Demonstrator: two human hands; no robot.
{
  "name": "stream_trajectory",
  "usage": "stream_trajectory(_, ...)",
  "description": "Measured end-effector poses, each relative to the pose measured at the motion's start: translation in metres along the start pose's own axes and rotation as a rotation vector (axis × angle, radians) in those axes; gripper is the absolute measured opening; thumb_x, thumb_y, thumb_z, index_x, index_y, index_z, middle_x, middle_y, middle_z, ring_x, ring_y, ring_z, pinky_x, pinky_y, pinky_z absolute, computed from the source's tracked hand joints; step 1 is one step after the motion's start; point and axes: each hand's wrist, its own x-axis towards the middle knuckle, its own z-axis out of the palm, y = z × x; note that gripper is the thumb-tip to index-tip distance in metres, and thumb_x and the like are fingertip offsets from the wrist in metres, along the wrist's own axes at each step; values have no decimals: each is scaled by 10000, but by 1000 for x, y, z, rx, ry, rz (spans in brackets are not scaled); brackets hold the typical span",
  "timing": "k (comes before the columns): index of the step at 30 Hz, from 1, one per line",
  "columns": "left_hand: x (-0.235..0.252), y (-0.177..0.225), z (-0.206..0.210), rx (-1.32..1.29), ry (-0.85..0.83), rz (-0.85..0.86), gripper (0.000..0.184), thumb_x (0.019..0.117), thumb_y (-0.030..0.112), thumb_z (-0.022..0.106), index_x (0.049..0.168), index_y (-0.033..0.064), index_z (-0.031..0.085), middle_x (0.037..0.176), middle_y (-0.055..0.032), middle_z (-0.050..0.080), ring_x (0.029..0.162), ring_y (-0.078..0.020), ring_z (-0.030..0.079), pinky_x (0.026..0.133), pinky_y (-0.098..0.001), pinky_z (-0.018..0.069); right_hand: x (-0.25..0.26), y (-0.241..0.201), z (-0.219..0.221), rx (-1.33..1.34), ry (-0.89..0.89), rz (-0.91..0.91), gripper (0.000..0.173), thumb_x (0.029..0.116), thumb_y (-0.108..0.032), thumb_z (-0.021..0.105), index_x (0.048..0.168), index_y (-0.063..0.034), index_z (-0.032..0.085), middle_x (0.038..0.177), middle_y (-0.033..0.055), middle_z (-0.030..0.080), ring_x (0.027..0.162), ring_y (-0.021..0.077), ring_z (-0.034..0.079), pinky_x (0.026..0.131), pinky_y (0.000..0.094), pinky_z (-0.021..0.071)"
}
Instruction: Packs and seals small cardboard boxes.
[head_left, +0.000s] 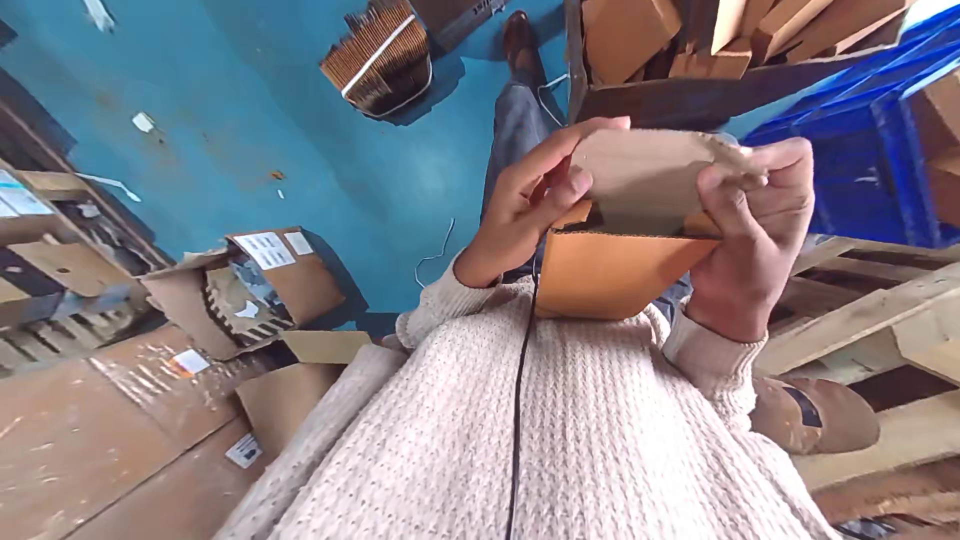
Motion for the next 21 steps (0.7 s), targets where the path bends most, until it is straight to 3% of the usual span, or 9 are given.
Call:
stream_trajectory(3,-19,-14,9,-29,109,-37,249,1075,87,401,1159,63,634,1132,46,653,1056,-19,603,934,-236,517,-11,13,0,-8,-94,-15,100,1030,-69,521,1048,-137,592,1164,45,711,1141,188,675,1006,374,548)
stream_trajectory(7,-49,-26,25,-190,166,-40,324,1029,403,384,1063,155,589,1076,33,594,1044,-79,574,916,-271,493,-36,39,5,133,-123,4,151,977,-249,503,996,-176,633,1114,31,706,1106,188,662,976,368,532)
stream_trajectory(10,-56,-23,25,-133,126,-31,261,1034,389,480,1030,148,578,1096,14,602,1069,-89,574,916,-271,493,-46,41,5,163,-113,-13,207,985,-270,490,910,-164,652,1035,31,715,1047,191,676,930,368,541)
stream_trajectory(13,-61,-14,25,-95,93,-10,207,1053,285,503,958,120,584,1123,-69,687,1102,-181,656,958,-370,545,-51,39,6,83,-116,-78,226,989,-214,494,817,-184,636,947,-9,714,973,165,693,883,368,565)
stream_trajectory(15,-67,-10,26,-94,83,-33,203,1051,264,536,939,107,600,1109,-94,719,1103,-222,689,977,-425,565,-54,34,6,22,-118,-97,174,1004,-201,532,879,-193,652,932,-40,713,936,132,699,861,343,583)
stream_trajectory(17,-73,-6,28,-115,101,-76,176,1045,245,563,975,90,607,1124,-104,724,1124,-244,690,1008,-448,554,-57,26,7,-106,-149,-85,74,1008,-237,589,1045,-183,624,974,-71,694,942,92,686,853,304,589)
stream_trajectory(18,-74,-2,28,-129,115,-102,175,1038,242,581,1059,69,595,1130,-95,721,1121,-236,691,1005,-436,559,-58,20,7,-187,-185,-65,200,1005,-267,615,1167,-155,578,1048,-66,689,988,86,678,872,290,585)
stream_trajectory(20,-73,5,26,-135,101,-158,398,1026,190,587,1337,-1,427,1150,-78,704,1087,-188,692,965,-376,581,-55,8,5,-244,-264,-32,333,996,-258,636,1259,-65,569,1220,25,680,1135,162,664,970,348,570)
stream_trajectory(21,-70,7,26,-129,120,-176,415,1012,139,592,1346,-34,418,1131,-87,717,1063,-184,701,939,-365,591,-53,1,3,-240,-307,-3,332,998,-225,642,1256,-23,594,1287,77,662,1193,209,652,1017,384,563)
